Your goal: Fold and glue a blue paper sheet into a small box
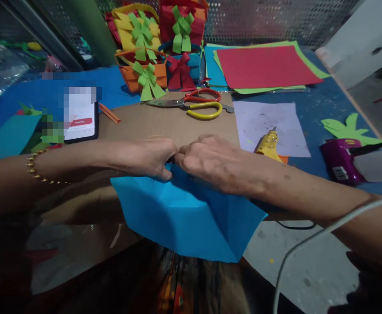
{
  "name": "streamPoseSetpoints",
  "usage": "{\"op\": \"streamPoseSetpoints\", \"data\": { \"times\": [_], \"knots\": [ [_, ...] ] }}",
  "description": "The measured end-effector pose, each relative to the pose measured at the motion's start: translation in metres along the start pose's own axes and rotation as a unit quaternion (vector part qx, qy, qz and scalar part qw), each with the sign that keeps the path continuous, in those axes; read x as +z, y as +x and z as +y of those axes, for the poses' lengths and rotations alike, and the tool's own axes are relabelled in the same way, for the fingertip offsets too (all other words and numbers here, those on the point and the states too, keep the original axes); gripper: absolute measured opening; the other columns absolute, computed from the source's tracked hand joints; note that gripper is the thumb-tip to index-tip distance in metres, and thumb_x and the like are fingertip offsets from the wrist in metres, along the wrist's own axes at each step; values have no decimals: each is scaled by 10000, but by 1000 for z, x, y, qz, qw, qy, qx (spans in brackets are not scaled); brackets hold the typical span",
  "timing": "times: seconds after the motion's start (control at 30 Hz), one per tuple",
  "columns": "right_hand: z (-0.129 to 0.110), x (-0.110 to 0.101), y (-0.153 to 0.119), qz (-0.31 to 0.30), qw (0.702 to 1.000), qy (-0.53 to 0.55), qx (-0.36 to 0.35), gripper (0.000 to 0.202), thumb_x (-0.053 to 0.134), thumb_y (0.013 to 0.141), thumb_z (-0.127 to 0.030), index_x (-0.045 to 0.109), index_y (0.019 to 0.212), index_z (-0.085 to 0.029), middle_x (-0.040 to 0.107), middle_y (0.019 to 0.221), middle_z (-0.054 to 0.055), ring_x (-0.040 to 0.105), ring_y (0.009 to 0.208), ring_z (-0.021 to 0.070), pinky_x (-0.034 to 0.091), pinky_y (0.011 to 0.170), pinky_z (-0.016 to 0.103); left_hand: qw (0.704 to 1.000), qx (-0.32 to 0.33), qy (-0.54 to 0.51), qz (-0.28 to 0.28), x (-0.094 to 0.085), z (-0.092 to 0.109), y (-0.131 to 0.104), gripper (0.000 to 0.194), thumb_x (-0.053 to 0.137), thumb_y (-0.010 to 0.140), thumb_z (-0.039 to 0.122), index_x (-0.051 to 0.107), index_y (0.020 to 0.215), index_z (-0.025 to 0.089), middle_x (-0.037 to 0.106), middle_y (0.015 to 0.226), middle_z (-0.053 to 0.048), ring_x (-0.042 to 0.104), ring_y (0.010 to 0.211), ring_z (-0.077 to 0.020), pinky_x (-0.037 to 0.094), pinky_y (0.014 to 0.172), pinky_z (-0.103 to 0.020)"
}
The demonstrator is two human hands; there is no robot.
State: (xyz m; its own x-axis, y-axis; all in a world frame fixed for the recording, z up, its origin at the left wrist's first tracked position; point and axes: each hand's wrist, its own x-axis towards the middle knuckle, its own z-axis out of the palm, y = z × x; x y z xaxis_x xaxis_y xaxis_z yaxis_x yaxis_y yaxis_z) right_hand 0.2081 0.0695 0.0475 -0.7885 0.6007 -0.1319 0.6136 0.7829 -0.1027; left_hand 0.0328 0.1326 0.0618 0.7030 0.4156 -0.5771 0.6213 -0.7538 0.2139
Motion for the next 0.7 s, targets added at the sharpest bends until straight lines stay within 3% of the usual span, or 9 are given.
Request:
{"op": "streamPoseSetpoints", "data": {
  "times": [0.17, 0.37, 0.57, 0.7],
  "knots": [
    [-2, 0, 4, -32, 998, -42, -39, 176, 443, 989, -105, 604, 1005, -174, 694, 875, 45, 547, 674, 159, 286, 663, 346, 1000, 12, 8, -14, -2, 5, -2, 197, 677, 694, 261, 736, 854, 163, 559, 597, 0, 512, 561, -153, 298, 515, -292],
    [-1, 7, 2, 14, 994, -51, -94, 148, 446, 1001, -136, 582, 1041, -180, 706, 915, 60, 575, 715, 174, 306, 678, 352, 999, 38, -8, -29, -2, 4, -3, 311, 651, 683, 228, 730, 980, 177, 629, 689, -6, 549, 603, -170, 332, 541, -293],
    [0, 4, 1, 25, 994, -12, -107, 210, 408, 1032, -116, 600, 1088, -179, 714, 919, 54, 610, 751, 175, 367, 712, 351, 998, 37, 5, -42, -9, 7, -7, 322, 655, 713, 170, 747, 1020, 141, 676, 791, -33, 566, 649, -175, 371, 585, -285],
    [1, 5, 0, 22, 993, 41, -109, 205, 441, 1041, -137, 610, 1140, -197, 730, 1057, 56, 663, 861, 186, 415, 743, 347, 997, 43, -1, -58, -13, 13, -11, 277, 644, 735, 89, 761, 978, 148, 673, 770, -19, 561, 669, -169, 389, 643, -282]
  ]
}}
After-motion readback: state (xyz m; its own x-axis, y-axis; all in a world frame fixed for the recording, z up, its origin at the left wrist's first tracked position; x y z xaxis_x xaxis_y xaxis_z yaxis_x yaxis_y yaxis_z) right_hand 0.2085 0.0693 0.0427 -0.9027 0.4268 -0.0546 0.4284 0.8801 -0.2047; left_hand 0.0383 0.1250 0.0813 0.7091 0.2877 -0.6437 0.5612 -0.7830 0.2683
